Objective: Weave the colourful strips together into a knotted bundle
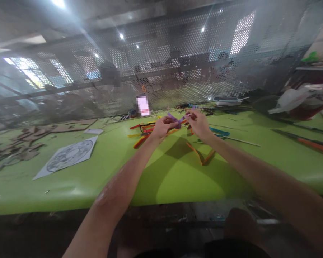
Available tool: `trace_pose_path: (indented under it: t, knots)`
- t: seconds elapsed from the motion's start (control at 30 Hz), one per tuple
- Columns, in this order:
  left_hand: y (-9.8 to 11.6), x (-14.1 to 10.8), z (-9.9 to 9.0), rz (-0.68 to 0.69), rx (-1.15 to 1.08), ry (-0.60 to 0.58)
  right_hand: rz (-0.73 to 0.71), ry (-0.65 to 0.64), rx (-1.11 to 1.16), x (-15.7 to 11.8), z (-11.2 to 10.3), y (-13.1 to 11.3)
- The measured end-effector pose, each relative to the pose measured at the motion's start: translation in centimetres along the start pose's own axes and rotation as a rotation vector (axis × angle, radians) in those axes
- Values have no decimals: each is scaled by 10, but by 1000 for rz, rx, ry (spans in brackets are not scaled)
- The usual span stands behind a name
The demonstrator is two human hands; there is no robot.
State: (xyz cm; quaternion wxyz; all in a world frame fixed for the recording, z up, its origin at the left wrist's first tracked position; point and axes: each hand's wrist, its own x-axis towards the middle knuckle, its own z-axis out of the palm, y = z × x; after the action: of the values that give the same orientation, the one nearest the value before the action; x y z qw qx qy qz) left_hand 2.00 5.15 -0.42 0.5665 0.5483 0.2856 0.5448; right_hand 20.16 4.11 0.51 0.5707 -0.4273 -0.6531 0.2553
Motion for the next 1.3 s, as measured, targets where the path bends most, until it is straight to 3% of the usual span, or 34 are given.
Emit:
trace_pose_path:
  t: [0.1, 0.23, 0.37, 0.5, 0.73, 0.9, 1.13, 1.3]
  knots:
    - [4, 0, -3, -3, -42, -37, -152, 53, -255, 5, -7, 4]
    - [4, -1, -3, -2, -87, -104, -218, 48, -440, 9, -16, 5]
    - [2, -2, -3, -8, -111, -117, -303, 76, -435, 11, -23, -5]
    - [0, -1, -5, -50, -99, -91, -335, -1, -349, 9, -23, -19]
    - [4, -5, -3, -113, -100, -102, -194, -136, -144, 0, -7, -28]
    - [6, -7, 2, -81, -118, -135, 24, -198, 14, 2, -3, -24]
    - [8, -3, 4, 4, -130, -52, 288, -283, -33, 3, -3, -22]
    - [14, -2, 7, 36, -154, 58, 363, -448, 218, -4, -2, -30]
